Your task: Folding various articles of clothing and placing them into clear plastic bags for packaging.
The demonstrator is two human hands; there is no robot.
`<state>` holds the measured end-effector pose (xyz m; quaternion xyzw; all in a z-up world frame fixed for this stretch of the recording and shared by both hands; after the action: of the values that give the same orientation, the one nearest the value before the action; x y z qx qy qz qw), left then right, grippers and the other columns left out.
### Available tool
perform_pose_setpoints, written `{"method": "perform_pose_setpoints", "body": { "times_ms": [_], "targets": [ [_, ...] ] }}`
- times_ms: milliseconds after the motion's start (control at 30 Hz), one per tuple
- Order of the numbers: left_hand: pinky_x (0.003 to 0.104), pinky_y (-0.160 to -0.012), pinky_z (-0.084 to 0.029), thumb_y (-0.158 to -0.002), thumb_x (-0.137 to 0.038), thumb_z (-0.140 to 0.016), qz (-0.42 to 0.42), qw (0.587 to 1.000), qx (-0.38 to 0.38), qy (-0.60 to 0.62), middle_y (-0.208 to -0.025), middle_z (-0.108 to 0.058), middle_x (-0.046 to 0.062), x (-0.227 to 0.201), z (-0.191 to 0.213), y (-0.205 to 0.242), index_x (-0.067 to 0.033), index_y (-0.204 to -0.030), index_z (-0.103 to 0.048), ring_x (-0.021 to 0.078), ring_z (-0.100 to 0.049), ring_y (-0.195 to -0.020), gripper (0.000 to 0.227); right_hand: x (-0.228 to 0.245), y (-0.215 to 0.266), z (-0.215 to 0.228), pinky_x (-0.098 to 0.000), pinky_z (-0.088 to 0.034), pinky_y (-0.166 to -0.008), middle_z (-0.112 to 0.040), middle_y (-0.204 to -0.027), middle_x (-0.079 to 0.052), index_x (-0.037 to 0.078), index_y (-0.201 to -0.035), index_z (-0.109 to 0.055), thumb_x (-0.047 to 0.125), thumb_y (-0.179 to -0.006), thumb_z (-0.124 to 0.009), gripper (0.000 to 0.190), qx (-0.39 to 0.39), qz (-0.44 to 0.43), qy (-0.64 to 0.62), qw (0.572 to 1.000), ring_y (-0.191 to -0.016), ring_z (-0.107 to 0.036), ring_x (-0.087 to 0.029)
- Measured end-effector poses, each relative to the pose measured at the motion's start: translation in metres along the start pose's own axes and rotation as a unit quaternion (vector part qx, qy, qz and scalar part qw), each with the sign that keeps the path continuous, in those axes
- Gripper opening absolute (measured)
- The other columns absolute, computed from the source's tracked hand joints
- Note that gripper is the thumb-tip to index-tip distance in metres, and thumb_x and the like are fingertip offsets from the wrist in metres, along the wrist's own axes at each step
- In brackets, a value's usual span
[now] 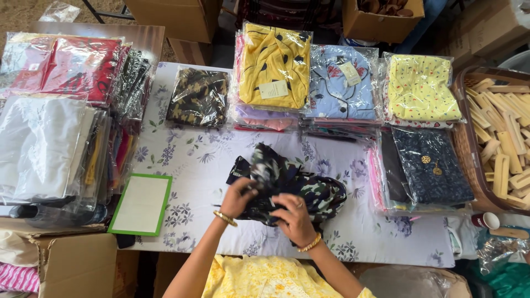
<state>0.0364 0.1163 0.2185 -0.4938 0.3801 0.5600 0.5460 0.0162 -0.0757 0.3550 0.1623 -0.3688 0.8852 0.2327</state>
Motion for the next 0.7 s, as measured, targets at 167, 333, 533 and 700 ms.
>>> {"method": "perform_pose_setpoints", "body": {
  "times_ms": [167, 333, 533, 700],
  "targets": [
    [0.033, -0.088, -0.053, -0.098, -0.023, -0.068, 0.022, 0.99, 0.139, 0.031, -0.105, -0.068, 0.009, -0.065, -0.025, 0.022, -0.0055, -0.122, -0.066, 0.0221, -0.066, -0.096, 0.03, 0.003, -0.038, 0.032, -0.0469, -0.044, -0.094, -0.067, -0.125, -0.011, 0.009, -0.086, -0.067, 0.014, -0.075, -0.081, 0.018, 0.001, -0.011, -0.015, 1.0, -0.113, -0.062, -0.033],
    [0.041, -0.078, -0.053, -0.069, -0.031, -0.09, -0.014, 0.989, 0.122, -0.087, -0.102, -0.067, 0.015, -0.156, -0.014, 0.025, -0.0043, -0.122, -0.057, 0.0344, -0.067, -0.093, 0.068, -0.009, -0.02, 0.021, -0.0407, -0.05, -0.091, -0.069, -0.111, -0.006, 0.009, -0.092, -0.072, 0.011, -0.075, -0.082, 0.02, 0.012, -0.082, -0.071, 0.994, -0.104, -0.066, -0.028],
    [0.043, -0.076, -0.053, -0.069, -0.016, -0.083, -0.045, 0.973, 0.079, -0.212, -0.096, -0.07, 0.011, -0.152, 0.0, 0.028, -0.0091, -0.116, -0.067, 0.0347, -0.067, -0.091, 0.049, -0.002, -0.027, 0.037, -0.0366, -0.054, -0.081, -0.068, -0.104, -0.007, 0.007, -0.094, -0.072, 0.023, -0.079, -0.088, 0.027, 0.034, -0.138, -0.145, 0.979, -0.094, -0.067, -0.026],
    [0.04, -0.087, -0.046, -0.065, -0.009, -0.08, -0.173, 0.946, 0.121, -0.245, -0.096, -0.071, 0.006, -0.239, 0.029, 0.023, -0.0081, -0.105, -0.068, 0.0274, -0.064, -0.092, 0.043, -0.004, -0.015, 0.036, -0.0394, -0.043, -0.077, -0.065, -0.092, -0.007, 0.007, -0.089, -0.068, 0.041, -0.072, -0.091, 0.044, 0.173, -0.099, -0.135, 0.971, -0.082, -0.06, -0.027]
  ]
}}
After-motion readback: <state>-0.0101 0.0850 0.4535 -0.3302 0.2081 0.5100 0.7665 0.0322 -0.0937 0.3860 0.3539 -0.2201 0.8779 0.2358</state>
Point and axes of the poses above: each hand's wrist, its own y-axis away from the middle knuckle, its own z-axis out of the back of the hand, x = y × z, the point moved 8 cm from there along -y, towards the middle knuckle
